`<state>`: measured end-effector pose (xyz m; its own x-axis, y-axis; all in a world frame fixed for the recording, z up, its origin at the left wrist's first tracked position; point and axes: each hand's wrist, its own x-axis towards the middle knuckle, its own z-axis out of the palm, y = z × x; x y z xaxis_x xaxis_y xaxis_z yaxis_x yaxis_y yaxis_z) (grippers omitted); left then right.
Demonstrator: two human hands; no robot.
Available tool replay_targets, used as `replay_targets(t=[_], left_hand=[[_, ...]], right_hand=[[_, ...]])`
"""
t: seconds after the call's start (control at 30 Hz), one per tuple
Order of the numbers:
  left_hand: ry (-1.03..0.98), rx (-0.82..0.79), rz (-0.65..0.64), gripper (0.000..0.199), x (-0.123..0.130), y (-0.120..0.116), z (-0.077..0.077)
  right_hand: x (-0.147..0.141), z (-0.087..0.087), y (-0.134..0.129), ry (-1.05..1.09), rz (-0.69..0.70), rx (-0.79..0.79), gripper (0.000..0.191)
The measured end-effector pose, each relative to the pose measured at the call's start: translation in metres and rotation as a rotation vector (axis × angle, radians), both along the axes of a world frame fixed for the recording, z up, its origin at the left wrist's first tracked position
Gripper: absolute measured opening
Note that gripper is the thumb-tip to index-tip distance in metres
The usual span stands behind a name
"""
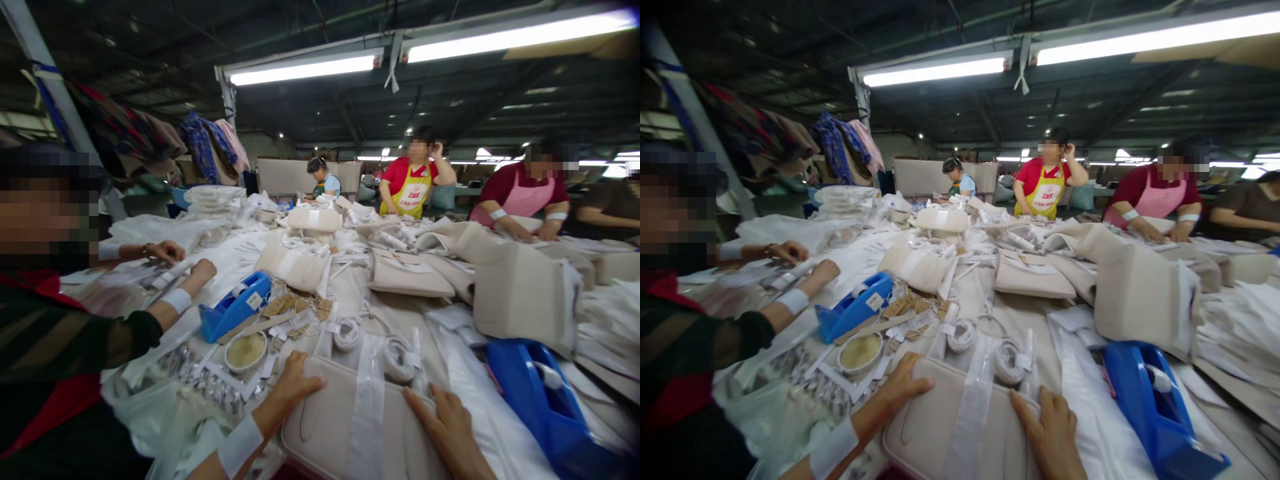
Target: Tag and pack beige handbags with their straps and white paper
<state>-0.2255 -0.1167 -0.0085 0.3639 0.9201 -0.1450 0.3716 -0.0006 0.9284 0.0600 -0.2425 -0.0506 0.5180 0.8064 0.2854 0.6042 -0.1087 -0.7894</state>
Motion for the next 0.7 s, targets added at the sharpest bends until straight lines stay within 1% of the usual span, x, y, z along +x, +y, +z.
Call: replay_targets(t=[0.07, 0.13, 0.17, 0.2, 0.23, 0.27, 0.3, 0.33, 0.4, 0.43, 0.5, 0.53, 0.57, 0.6, 0.63, 0.7], left_hand=[[0.079, 0.048, -0.02, 0.044, 0.001, 0.002, -0.002], [0.115, 0.042, -0.029, 0.044, 0.002, 0.005, -0.001], [0.129, 0.039, -0.026, 0.044, 0.002, 0.006, 0.0], [0.145, 0.043, -0.027, 0.044, 0.002, 0.006, 0.003], [0.163, 0.053, -0.038, 0.043, 0.002, 0.006, 0.005], [0.187, 0.066, -0.061, 0.042, 0.001, 0.005, 0.008], [0.224, 0.077, -0.092, 0.042, 0.0, 0.004, 0.011], [0.27, 0.09, -0.119, 0.045, -0.001, 0.003, 0.015], [0.354, 0.158, -0.134, 0.056, 0.003, 0.004, 0.026], [0.367, 0.23, -0.118, 0.063, 0.009, 0.006, 0.032], [0.302, 0.444, -0.104, 0.069, 0.033, 0.016, 0.043], [0.239, 0.557, -0.124, 0.066, 0.05, 0.022, 0.048], [0.179, 0.65, -0.17, 0.06, 0.071, 0.03, 0.052], [0.143, 0.71, -0.236, 0.055, 0.095, 0.038, 0.055], [0.134, 0.735, -0.294, 0.052, 0.119, 0.046, 0.057], [0.208, 0.677, -0.43, 0.053, 0.164, 0.062, 0.055]], right_hand=[[-0.003, 0.009, 0.002, -0.239, 0.044, 0.104, 0.041], [-0.014, 0.024, 0.009, -0.509, 0.081, 0.19, 0.048], [-0.022, 0.03, 0.014, -0.646, 0.143, 0.231, 0.051], [-0.031, 0.036, 0.018, -0.762, 0.246, 0.263, 0.052], [-0.04, 0.039, 0.023, -0.859, 0.387, 0.297, 0.051], [-0.049, 0.04, 0.028, -0.933, 0.533, 0.321, 0.05], [-0.056, 0.04, 0.031, -0.982, 0.651, 0.327, 0.048], [-0.061, 0.039, 0.034, -1.009, 0.729, 0.309, 0.046], [-0.067, 0.038, 0.037, -1.007, 0.79, 0.25, 0.043], [-0.069, 0.038, 0.038, -0.981, 0.796, 0.217, 0.041], [-0.07, 0.043, 0.037, -0.903, 0.805, 0.165, 0.041], [-0.071, 0.045, 0.036, -0.864, 0.813, 0.149, 0.04], [-0.071, 0.047, 0.036, -0.833, 0.816, 0.143, 0.039], [-0.071, 0.047, 0.037, -0.818, 0.817, 0.148, 0.038], [-0.07, 0.044, 0.038, -0.82, 0.814, 0.168, 0.037], [-0.068, 0.031, 0.044, -0.855, 0.8, 0.244, 0.033]])
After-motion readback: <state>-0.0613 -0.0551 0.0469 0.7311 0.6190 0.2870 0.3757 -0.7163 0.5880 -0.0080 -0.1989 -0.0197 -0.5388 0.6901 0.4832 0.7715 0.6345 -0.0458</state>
